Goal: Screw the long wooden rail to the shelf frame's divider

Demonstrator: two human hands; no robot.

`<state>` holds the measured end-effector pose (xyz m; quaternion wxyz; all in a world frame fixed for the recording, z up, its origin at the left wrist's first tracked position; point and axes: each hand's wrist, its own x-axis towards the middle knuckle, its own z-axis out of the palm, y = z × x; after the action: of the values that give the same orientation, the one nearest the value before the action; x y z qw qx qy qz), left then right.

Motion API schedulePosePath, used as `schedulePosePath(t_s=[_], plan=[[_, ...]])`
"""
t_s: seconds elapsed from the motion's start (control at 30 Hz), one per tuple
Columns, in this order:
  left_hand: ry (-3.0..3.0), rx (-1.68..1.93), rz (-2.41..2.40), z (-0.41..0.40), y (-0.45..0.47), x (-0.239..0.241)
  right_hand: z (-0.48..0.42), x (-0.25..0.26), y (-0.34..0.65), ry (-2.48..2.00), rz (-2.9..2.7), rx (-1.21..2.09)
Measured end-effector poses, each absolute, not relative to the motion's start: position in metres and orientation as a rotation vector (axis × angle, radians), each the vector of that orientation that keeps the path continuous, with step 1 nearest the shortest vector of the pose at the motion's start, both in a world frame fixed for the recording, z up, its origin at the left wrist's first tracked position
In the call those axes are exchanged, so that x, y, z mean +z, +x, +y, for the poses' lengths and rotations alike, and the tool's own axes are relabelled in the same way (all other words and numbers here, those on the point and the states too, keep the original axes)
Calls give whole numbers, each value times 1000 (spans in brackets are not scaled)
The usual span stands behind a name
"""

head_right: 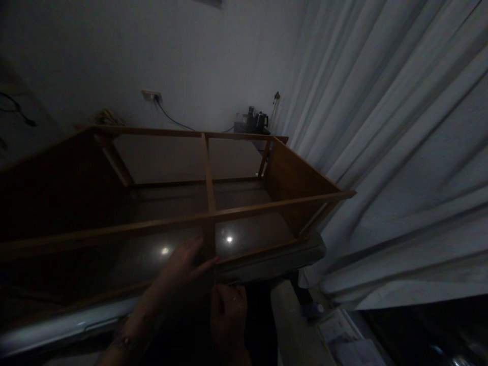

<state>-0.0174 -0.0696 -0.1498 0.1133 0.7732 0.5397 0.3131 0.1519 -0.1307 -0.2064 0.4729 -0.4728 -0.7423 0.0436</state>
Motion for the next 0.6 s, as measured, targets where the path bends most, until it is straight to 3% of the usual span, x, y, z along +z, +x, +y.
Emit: schedulePosePath(t_s=[0.43, 0.6], plan=[[2388, 898, 1649, -70, -15, -150, -134, -201, 154, -1237, -1899, 10], [2357, 900, 1640, -71, -15, -146, -138, -207, 149, -1257, -1779, 267]])
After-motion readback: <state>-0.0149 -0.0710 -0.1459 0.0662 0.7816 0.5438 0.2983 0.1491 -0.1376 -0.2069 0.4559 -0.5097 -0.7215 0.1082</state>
